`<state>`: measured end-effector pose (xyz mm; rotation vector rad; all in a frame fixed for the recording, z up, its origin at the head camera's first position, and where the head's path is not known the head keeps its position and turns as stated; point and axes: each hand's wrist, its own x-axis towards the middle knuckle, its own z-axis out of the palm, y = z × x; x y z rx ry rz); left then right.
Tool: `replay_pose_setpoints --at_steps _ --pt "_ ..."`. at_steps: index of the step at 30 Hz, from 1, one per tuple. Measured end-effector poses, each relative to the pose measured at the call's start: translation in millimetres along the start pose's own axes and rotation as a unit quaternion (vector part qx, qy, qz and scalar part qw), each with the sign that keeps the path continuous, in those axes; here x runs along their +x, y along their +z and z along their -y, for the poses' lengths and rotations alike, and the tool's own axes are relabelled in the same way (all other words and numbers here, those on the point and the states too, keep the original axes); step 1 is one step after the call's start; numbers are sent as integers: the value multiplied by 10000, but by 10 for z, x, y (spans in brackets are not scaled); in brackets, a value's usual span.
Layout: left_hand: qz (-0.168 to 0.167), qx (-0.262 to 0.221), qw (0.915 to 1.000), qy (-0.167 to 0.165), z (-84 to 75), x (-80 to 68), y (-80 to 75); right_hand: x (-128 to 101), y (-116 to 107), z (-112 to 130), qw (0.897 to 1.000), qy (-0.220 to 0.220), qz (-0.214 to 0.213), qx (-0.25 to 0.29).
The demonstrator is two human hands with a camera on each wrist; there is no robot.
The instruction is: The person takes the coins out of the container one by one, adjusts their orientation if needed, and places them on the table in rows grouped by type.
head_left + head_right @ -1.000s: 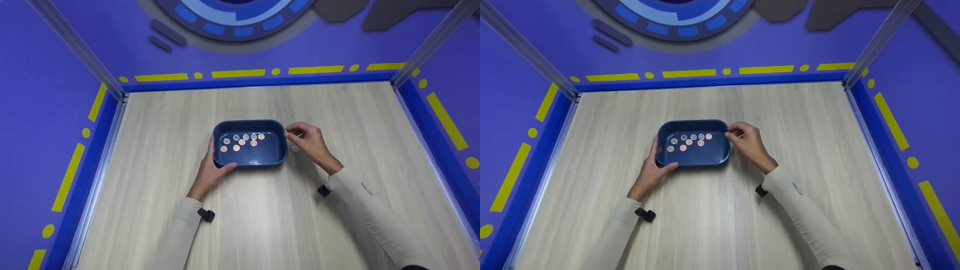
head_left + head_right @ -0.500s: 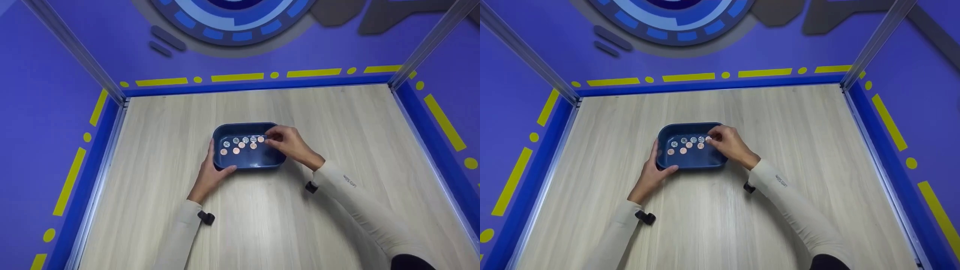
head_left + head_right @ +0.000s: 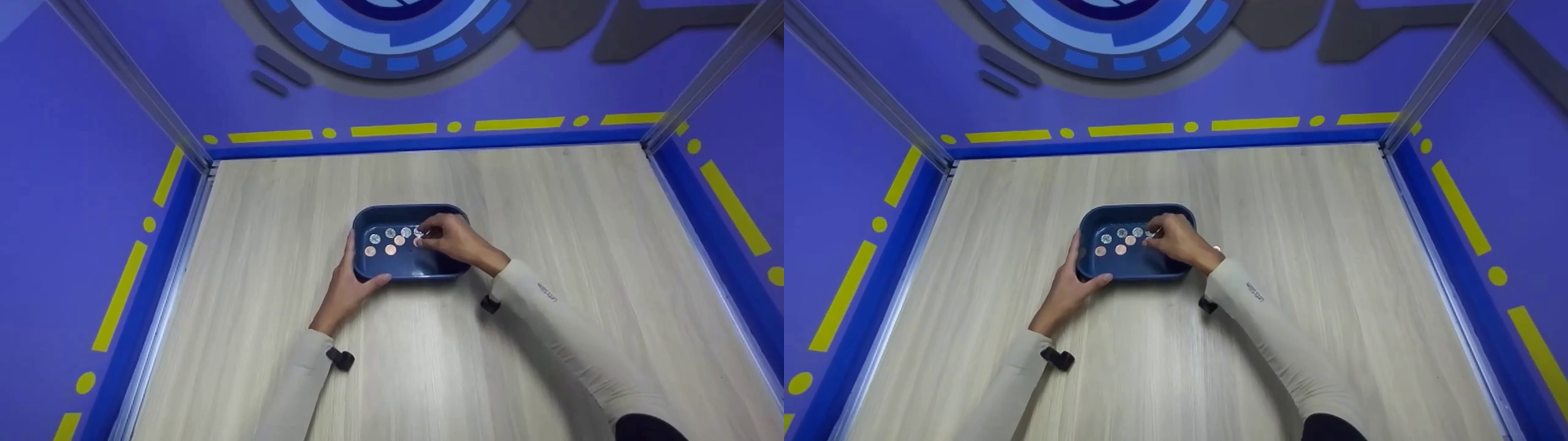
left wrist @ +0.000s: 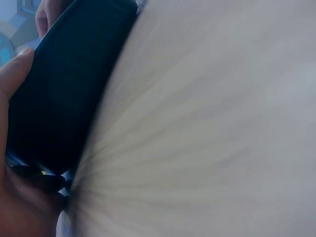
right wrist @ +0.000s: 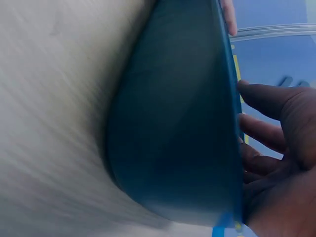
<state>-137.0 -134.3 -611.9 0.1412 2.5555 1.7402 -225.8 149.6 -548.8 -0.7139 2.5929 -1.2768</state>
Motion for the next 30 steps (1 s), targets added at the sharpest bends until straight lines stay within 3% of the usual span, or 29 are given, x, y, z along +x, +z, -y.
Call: replay_pose_setpoints --at_steps 8,23,30 --pt "-35 79 10000 -49 18 -8 18 97 98 -52 9969 -126 124 -766" --pt "-65 86 9999 -36 1 6 7 208 160 -120 9935 464 195 -1020" --pt "-64 66 10000 -13 4 13 5 231 191 -146 9935 349 310 -1034"
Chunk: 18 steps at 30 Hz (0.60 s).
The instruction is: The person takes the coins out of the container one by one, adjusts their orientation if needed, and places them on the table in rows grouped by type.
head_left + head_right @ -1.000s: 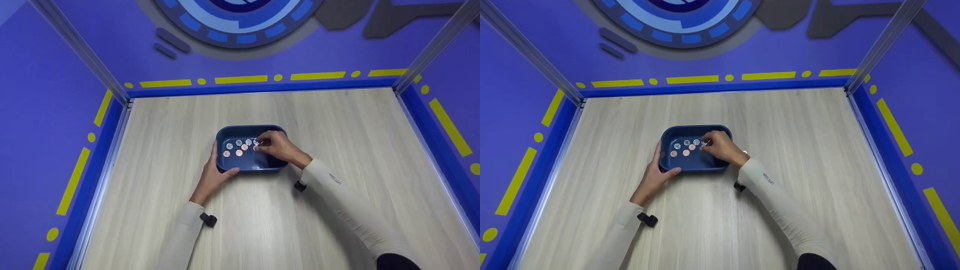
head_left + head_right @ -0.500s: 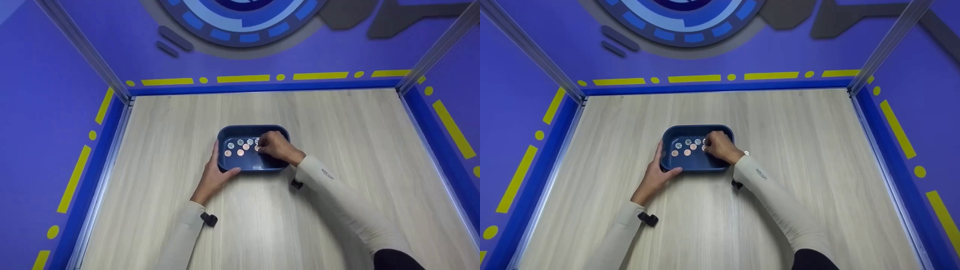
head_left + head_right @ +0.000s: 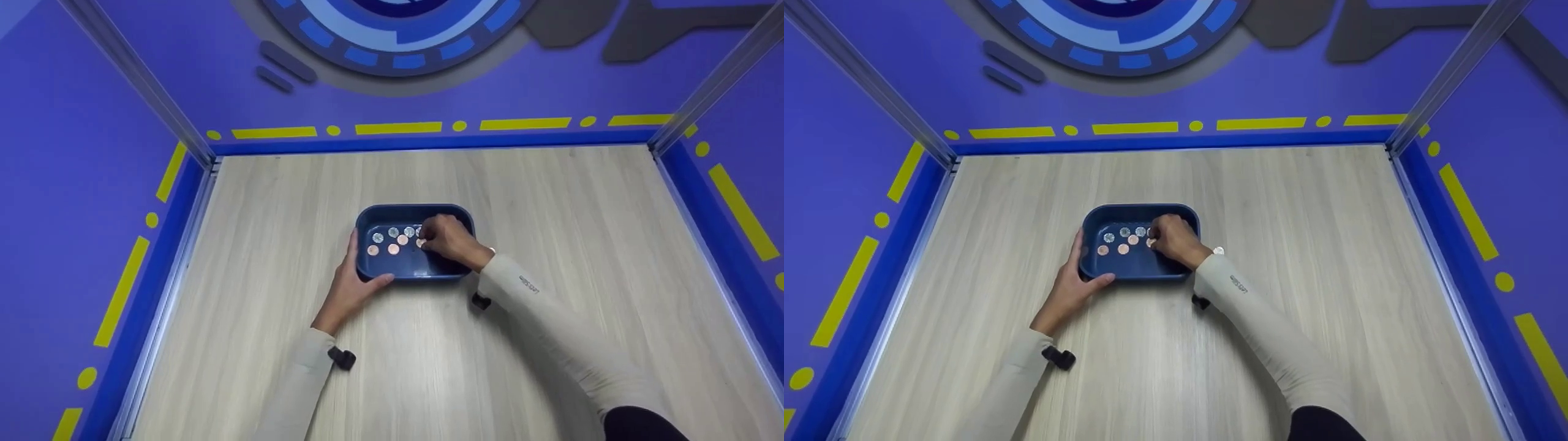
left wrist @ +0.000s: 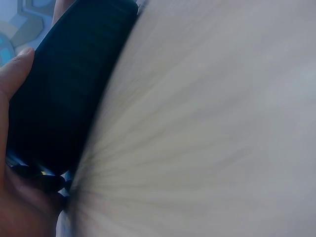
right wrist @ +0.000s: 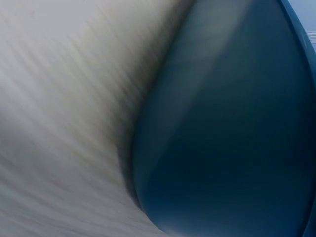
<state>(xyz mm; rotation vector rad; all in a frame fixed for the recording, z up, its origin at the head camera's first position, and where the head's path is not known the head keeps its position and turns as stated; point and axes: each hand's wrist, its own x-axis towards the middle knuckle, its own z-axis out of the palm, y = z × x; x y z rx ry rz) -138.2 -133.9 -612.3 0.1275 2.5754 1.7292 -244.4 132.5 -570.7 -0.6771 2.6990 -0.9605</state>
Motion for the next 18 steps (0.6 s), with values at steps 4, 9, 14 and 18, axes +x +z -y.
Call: replay_pose_setpoints --at_steps 4,9,14,18 --pt "-1 16 10000 4 6 4 1 6 10 2 9999 -104 108 70" --pt "-6 39 10000 11 7 2 -7 0 21 13 9996 -127 186 160" --pt "2 140 9999 -11 3 -6 -12 -6 38 15 9995 -223 221 105" --pt "-10 127 9999 -23 0 -7 -6 -17 48 17 9996 -167 220 2"
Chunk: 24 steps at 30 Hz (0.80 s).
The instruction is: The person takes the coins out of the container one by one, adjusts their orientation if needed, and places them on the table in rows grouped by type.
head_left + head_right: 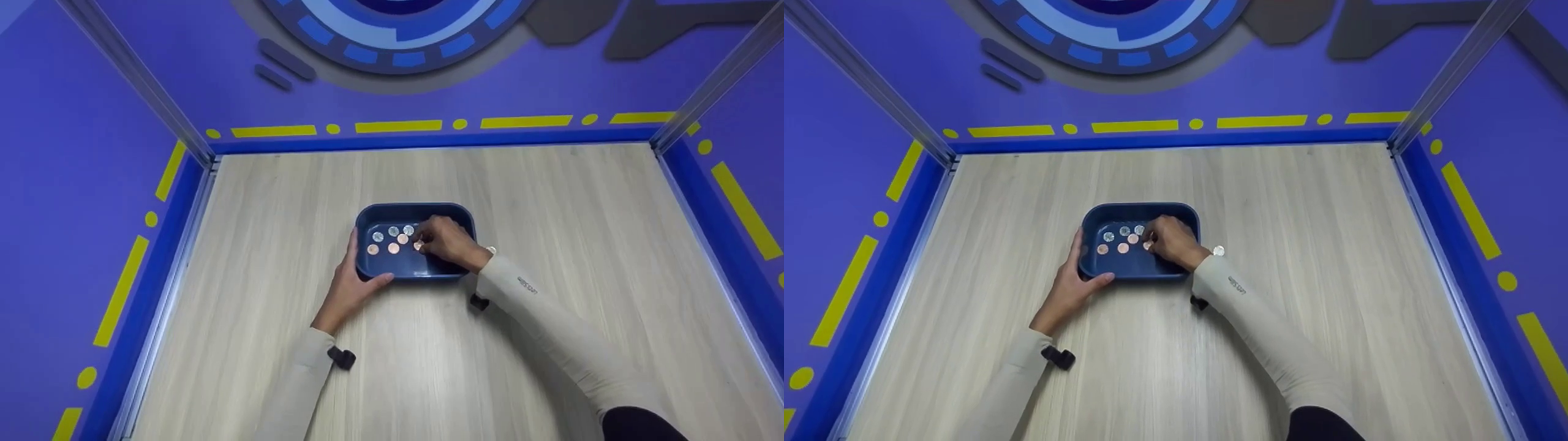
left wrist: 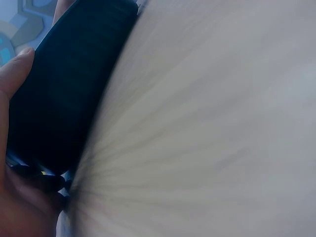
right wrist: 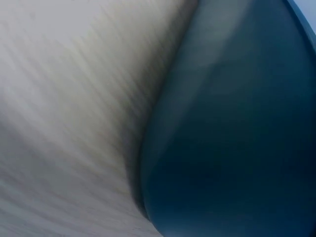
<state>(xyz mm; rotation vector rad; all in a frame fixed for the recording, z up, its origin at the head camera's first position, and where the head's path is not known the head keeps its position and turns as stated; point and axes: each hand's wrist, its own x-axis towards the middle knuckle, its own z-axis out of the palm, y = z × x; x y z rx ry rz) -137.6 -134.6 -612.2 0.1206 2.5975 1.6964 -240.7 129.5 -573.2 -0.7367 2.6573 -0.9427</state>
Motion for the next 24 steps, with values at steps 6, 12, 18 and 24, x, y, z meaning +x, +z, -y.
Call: replay_pose_setpoints --at_steps 6,12,18,24 --pt "9 -13 10000 9 10 3 -1 -25 5 58 9987 387 -120 -311" --pt "-15 -58 10000 -39 7 -7 -12 -59 23 123 9956 714 -315 -524" --pt "50 -109 9999 -21 14 6 -8 -99 29 126 9948 826 -501 -321" --pt "7 -164 9999 22 16 -3 0 -185 1 213 9975 431 -336 441"
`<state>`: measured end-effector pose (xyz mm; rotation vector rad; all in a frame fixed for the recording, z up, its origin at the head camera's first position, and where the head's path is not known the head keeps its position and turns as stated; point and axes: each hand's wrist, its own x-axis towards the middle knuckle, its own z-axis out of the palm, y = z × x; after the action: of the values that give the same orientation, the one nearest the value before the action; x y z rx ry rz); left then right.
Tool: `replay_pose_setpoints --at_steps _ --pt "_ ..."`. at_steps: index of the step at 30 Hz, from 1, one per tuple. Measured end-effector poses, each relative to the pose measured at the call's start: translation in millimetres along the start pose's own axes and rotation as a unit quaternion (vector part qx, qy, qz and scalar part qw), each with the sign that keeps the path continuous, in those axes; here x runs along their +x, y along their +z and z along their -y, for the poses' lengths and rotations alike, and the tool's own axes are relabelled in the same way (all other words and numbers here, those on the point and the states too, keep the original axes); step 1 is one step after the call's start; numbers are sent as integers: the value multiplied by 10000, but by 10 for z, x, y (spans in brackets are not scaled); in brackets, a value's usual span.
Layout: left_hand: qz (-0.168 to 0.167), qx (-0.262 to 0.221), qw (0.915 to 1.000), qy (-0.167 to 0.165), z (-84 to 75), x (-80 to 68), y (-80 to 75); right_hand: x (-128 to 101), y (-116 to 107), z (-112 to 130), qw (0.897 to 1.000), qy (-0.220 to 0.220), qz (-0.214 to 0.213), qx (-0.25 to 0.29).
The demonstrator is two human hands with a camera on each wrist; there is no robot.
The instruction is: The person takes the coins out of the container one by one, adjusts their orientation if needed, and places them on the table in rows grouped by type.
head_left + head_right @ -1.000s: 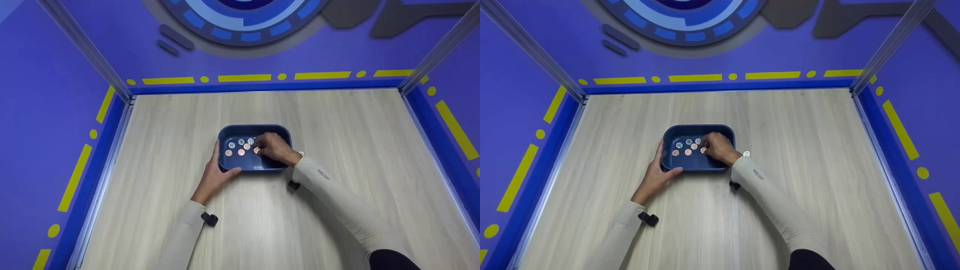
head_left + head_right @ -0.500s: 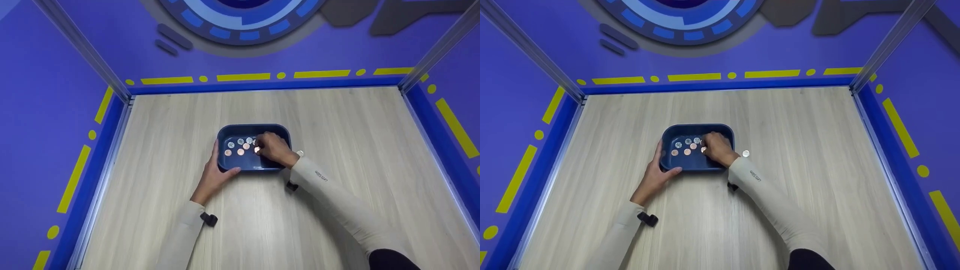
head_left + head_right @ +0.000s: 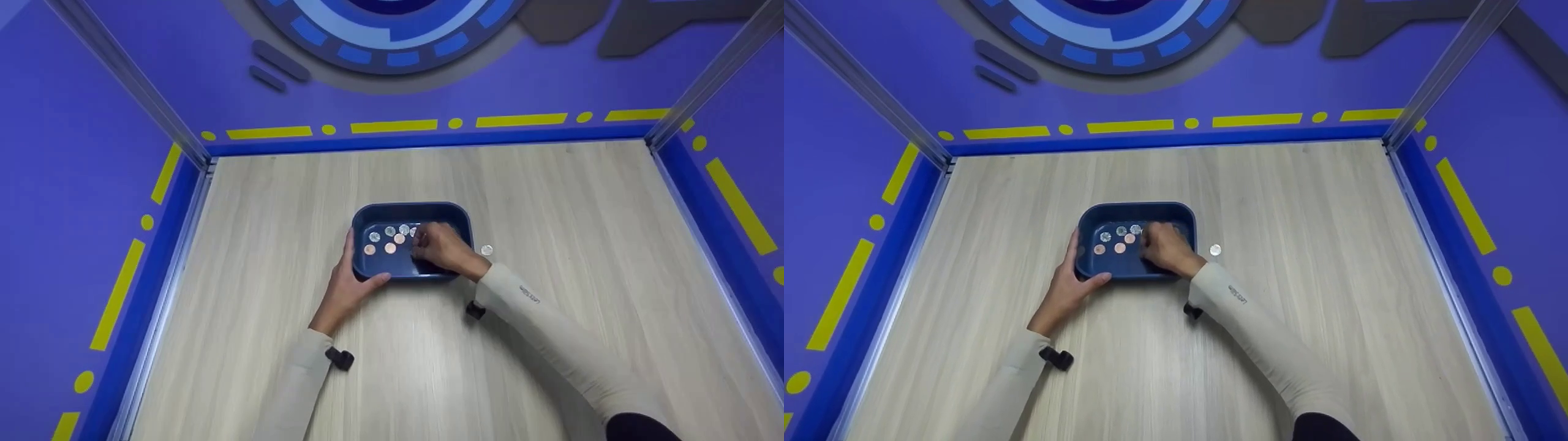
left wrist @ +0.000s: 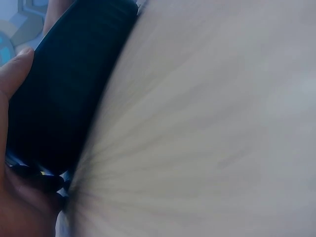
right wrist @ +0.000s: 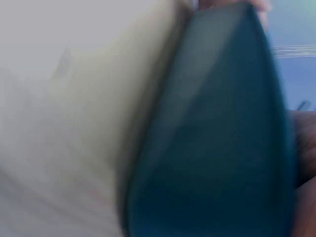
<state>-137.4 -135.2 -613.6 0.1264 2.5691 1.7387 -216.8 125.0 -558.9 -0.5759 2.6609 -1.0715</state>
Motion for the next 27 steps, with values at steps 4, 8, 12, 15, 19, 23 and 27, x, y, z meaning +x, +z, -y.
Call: replay_pose_setpoints --at_steps 4,8,12,15,19,23,27 --pt "7 -62 10000 45 0 -3 2 -75 -51 70 9989 -30 2 457" --pt "19 -113 9999 21 -11 -7 1 -153 -137 107 9968 -46 -74 789" --pt "31 -104 9999 0 -16 -7 3 -228 -231 94 9928 -97 -250 1166" --pt "10 -109 9999 13 -9 -6 -2 -277 -303 84 9886 -130 -364 1455" --pt "-6 -134 9999 12 -1 -5 -1 -353 -395 55 9843 10 -514 1688" --pt "-4 -136 9999 -3 -9 -12 6 -441 -479 -23 9809 208 -640 1826" --pt "-5 -79 10000 -38 -15 -14 5 -522 -545 -107 9765 275 -774 1993"
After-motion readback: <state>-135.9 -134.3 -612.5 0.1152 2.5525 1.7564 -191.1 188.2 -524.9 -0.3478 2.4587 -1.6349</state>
